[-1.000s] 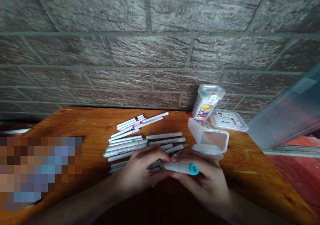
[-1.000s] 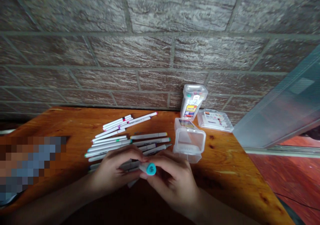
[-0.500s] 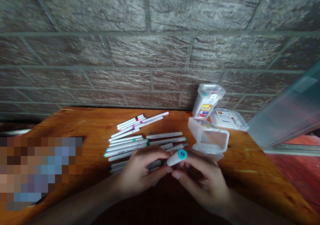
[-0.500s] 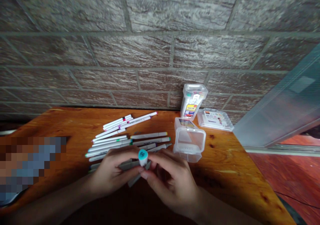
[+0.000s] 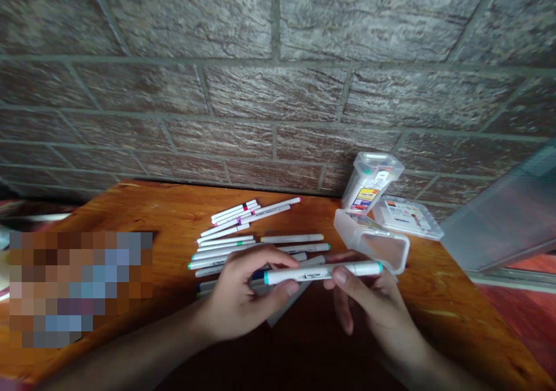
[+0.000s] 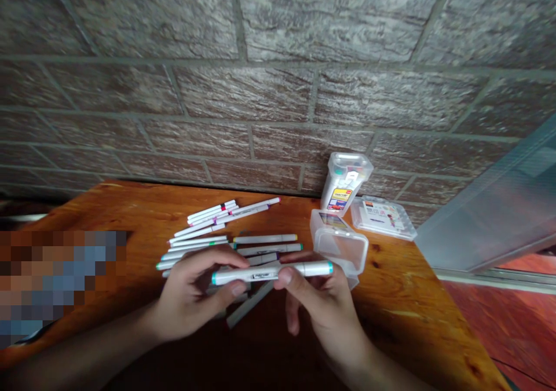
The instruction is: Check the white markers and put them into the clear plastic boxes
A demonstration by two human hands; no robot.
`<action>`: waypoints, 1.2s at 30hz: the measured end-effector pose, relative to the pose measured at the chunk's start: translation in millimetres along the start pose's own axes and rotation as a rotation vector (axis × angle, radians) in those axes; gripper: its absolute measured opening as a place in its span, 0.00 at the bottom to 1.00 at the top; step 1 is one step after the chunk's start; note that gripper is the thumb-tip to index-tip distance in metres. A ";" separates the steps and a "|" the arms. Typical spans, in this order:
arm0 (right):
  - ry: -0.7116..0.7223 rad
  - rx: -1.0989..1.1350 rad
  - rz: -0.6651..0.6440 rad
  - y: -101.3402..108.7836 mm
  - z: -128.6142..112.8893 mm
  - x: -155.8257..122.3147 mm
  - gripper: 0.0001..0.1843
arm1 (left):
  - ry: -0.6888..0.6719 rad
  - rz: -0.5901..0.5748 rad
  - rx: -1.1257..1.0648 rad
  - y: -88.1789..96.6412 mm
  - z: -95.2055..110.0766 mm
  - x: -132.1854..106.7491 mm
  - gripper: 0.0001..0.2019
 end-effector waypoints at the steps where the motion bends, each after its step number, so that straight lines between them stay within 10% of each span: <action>1: -0.037 0.037 -0.006 -0.8 0.6 -1.2 0.13 | -0.008 0.054 0.003 2.0 2.4 0.6 0.13; 11: 0.022 -0.182 -0.150 -1.4 12.6 -8.7 0.10 | -0.086 0.302 -0.038 11.8 16.2 3.0 0.09; 18: 0.338 -0.792 -0.337 -9.6 19.5 -5.4 0.11 | -0.352 0.139 -0.058 2.3 18.2 0.2 0.14; 36: 0.502 -0.815 -0.257 -4.9 21.1 -6.0 0.16 | -0.407 -0.019 -0.015 -1.7 17.3 -5.3 0.19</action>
Point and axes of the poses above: each hand's wrist, its own x-axis towards the middle knuckle, its own y-axis out of the back of the hand, z = x × y, the point moved 2 cm from there along x, towards the middle knuckle, and after that the axes turned 7 degrees about -y, right-handed, at the moved point
